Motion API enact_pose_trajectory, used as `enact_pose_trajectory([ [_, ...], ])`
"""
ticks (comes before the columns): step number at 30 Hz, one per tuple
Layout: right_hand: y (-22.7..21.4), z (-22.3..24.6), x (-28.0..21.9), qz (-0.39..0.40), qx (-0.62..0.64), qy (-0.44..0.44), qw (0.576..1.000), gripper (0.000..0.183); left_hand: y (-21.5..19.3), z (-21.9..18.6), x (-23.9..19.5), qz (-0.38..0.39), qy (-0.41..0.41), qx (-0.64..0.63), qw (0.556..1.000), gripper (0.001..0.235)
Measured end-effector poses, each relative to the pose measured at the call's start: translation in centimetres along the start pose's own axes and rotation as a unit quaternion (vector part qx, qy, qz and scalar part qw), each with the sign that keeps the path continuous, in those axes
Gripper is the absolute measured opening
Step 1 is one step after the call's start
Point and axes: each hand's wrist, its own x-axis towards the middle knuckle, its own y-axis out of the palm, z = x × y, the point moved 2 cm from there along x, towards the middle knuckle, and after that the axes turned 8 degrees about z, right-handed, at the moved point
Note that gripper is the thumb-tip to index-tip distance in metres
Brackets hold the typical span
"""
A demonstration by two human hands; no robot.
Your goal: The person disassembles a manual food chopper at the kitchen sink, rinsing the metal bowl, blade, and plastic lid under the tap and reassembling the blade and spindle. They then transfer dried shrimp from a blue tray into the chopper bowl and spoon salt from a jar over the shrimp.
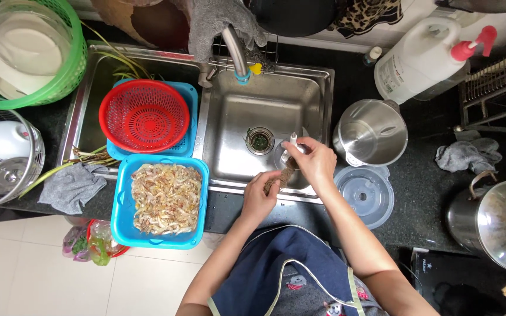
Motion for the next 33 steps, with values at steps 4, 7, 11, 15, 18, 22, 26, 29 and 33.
enact_pose_trajectory([
  [4, 2.5, -2.7, 1.2, 0.022, 0.048, 0.001, 0.999, 0.046, 0.9, 0.7, 0.2, -0.018, -0.063, 0.041, 0.997, 0.018],
  [7, 5.6, -6.2, 2.8, 0.122, 0.379, 0.071, 0.915, 0.035, 1.6, -0.3, 0.7, 0.018, -0.038, -0.044, 0.998, 0.017],
  [11, 6.1, -7.3, 3.9, 0.16, 0.637, 0.335, 0.676, 0.036, 1.7, 0.0, 1.1, 0.094, 0.166, 0.102, 0.976, 0.021],
  [15, 4.0, -7.0, 4.8, 0.207, 0.574, 0.335, 0.718, 0.05, 1.9, 4.9, 0.7, 0.117, 0.202, 0.317, 0.919, 0.042],
  [18, 4.5, -8.2, 6.5, 0.234, 0.6, 0.31, 0.699, 0.046, 2.0, 9.1, 1.4, 0.106, 0.135, 0.274, 0.946, 0.036],
  [22, 3.3, -5.1, 8.7, 0.171, 0.563, 0.257, 0.767, 0.04, 0.7, 10.4, 2.9, 0.044, 0.025, 0.211, 0.976, 0.016],
  [26, 1.5, 2.0, 10.9, 0.149, 0.499, 0.076, 0.85, 0.035, -1.8, 10.0, 5.0, -0.019, -0.185, -0.13, 0.974, 0.014],
  [29, 2.2, 3.9, 12.3, 0.106, 0.444, -0.032, 0.889, 0.029, -3.0, 12.4, 6.8, -0.072, -0.177, -0.193, 0.962, 0.014],
  [33, 2.9, 4.0, 13.6, 0.063, 0.385, -0.053, 0.919, 0.023, -6.0, 12.6, 11.4, -0.118, -0.101, -0.254, 0.955, 0.025],
])
